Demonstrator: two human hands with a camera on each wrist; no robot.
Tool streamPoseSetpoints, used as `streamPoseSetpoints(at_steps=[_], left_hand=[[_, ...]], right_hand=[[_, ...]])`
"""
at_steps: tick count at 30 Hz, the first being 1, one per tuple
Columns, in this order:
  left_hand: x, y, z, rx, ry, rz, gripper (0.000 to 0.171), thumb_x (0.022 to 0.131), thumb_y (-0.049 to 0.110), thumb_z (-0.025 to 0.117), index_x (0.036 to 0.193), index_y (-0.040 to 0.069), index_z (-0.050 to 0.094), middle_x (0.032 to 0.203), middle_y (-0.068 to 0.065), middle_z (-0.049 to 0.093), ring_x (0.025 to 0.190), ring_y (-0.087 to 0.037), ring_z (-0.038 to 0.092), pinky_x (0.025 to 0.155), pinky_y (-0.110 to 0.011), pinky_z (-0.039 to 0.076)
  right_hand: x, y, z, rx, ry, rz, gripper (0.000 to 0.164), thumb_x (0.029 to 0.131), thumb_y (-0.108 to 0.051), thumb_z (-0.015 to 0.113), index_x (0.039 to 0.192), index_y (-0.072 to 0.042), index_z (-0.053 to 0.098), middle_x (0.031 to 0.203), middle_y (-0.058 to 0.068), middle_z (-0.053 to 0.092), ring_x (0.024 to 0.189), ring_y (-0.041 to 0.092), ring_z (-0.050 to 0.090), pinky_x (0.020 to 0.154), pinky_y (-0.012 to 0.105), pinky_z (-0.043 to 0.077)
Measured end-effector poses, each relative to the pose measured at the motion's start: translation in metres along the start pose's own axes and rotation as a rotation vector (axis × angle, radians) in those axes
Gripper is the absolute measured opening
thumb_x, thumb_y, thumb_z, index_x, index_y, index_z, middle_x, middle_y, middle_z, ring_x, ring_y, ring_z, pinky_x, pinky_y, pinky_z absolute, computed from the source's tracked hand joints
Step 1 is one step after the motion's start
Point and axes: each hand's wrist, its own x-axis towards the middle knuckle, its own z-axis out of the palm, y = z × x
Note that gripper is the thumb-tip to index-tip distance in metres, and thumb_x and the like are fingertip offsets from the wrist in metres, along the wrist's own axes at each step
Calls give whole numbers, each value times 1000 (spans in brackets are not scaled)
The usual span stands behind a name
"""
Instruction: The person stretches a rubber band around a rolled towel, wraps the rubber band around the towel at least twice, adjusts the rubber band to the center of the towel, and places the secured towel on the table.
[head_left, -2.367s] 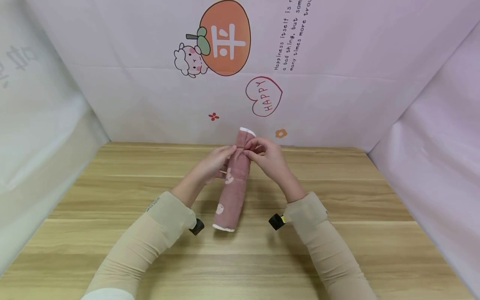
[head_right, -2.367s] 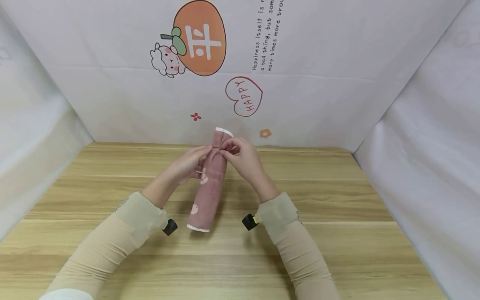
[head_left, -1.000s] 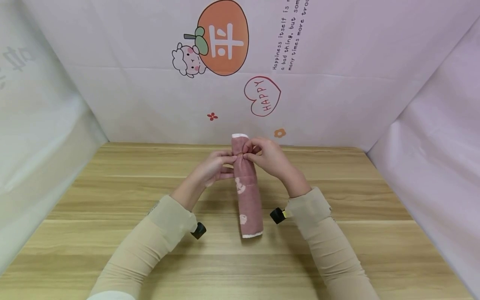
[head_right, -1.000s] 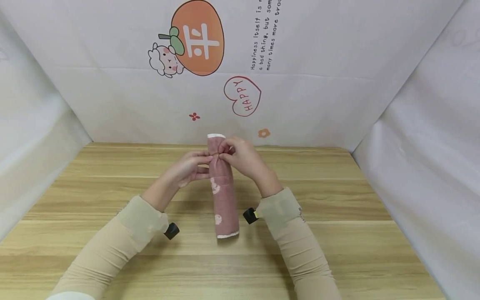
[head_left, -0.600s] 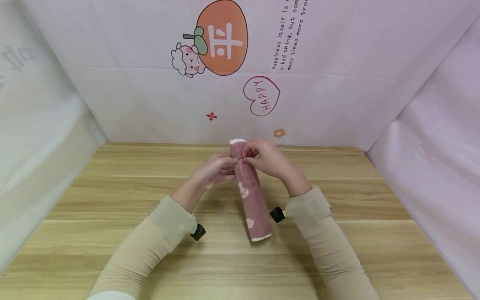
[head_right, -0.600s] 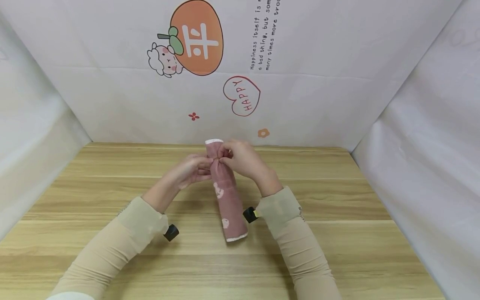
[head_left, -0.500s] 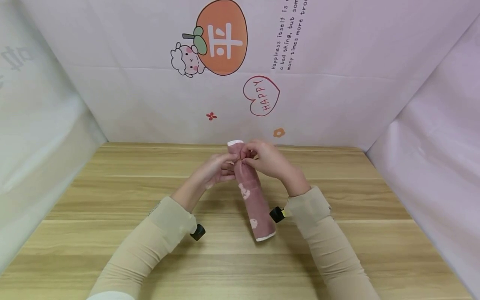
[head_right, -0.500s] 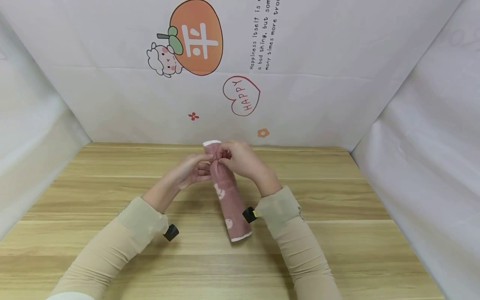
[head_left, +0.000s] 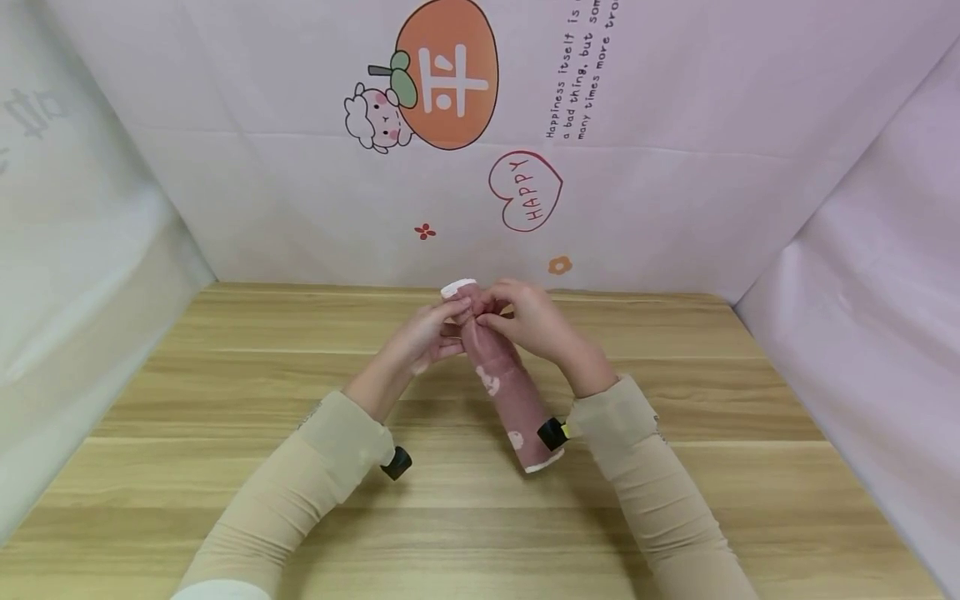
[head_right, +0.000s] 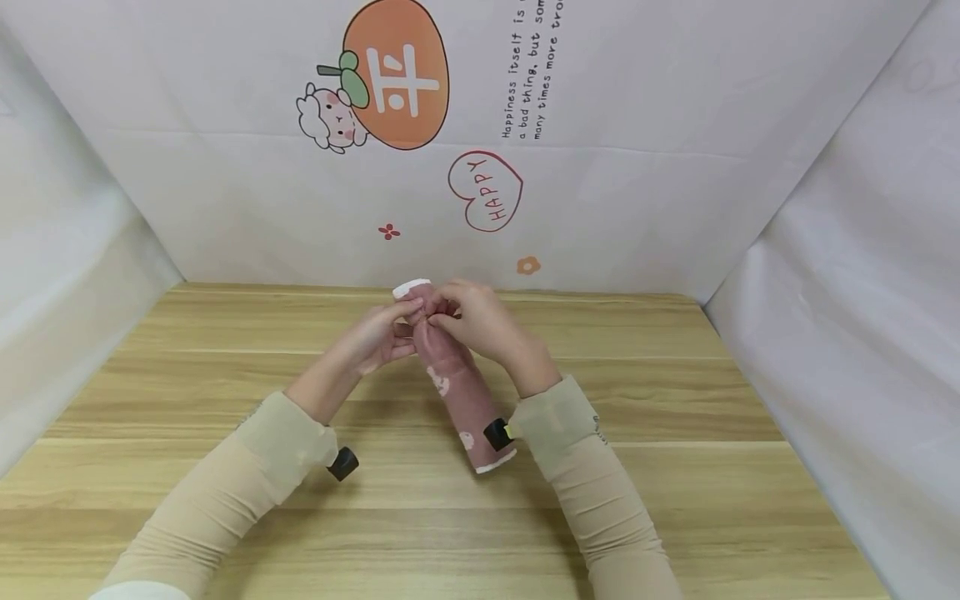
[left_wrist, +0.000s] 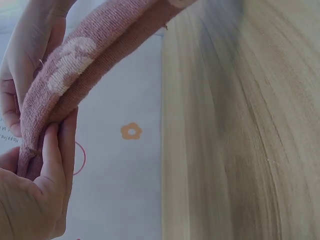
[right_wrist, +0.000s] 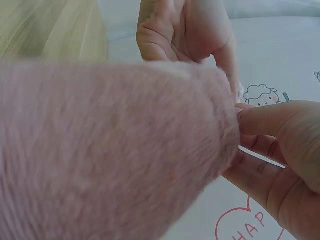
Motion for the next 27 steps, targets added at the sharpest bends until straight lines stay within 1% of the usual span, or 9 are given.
streamPoseSetpoints(at_steps=[3,6,11,16,20,23,25,27], left_hand=[[0,-2,0,-44,-9,9,18,107,21,52,106,5,61,90,-3,62,75,-15,66,69,-24,59],[-2,-2,0,-68,-19,12,17,106,20,51,102,7,61,90,-3,61,72,-15,65,67,-23,58],[-2,-3,-1,-62,-37,11,18,106,22,52,106,7,62,93,-5,62,75,-16,66,69,-23,58],[-1,-4,-4,-45,-28,-1,20,106,22,54,112,5,61,94,-5,62,77,-17,67,72,-25,59],[0,-4,-7,-30,-16,-7,18,105,21,54,112,5,59,92,-4,63,79,-17,67,74,-26,59],[-1,-3,-9,-8,-18,-14,18,105,22,56,112,6,58,95,-4,62,83,-18,66,76,-27,58],[-2,-3,-11,0,-18,-18,18,105,23,56,112,7,59,97,-4,61,86,-19,65,77,-27,58],[-2,-3,-12,2,-18,-18,19,105,23,56,113,6,59,101,-5,60,88,-19,64,78,-26,58]], right_hand=[[0,1,2,4,2,-1,5,94,2,72,97,-1,71,101,10,67,94,24,65,83,36,59],[0,2,3,17,8,-5,5,93,3,73,96,-1,71,100,10,67,93,24,66,83,35,59],[0,2,3,3,6,-25,5,93,3,73,94,-1,70,97,10,67,92,24,65,83,34,60],[-1,2,3,-47,-8,-59,7,92,2,74,94,-4,70,96,8,66,92,22,64,83,34,59],[-3,2,4,3,-1,-43,8,92,2,75,94,-4,70,98,8,66,94,23,65,84,33,59],[-5,3,4,37,11,-32,7,92,2,75,94,-3,70,99,8,65,95,23,65,84,32,59],[-6,3,6,31,27,-51,6,92,1,75,94,-3,70,97,7,64,92,22,64,82,32,59],[-7,2,7,0,43,-86,5,93,0,75,95,-3,72,94,6,63,88,20,62,78,30,58]])
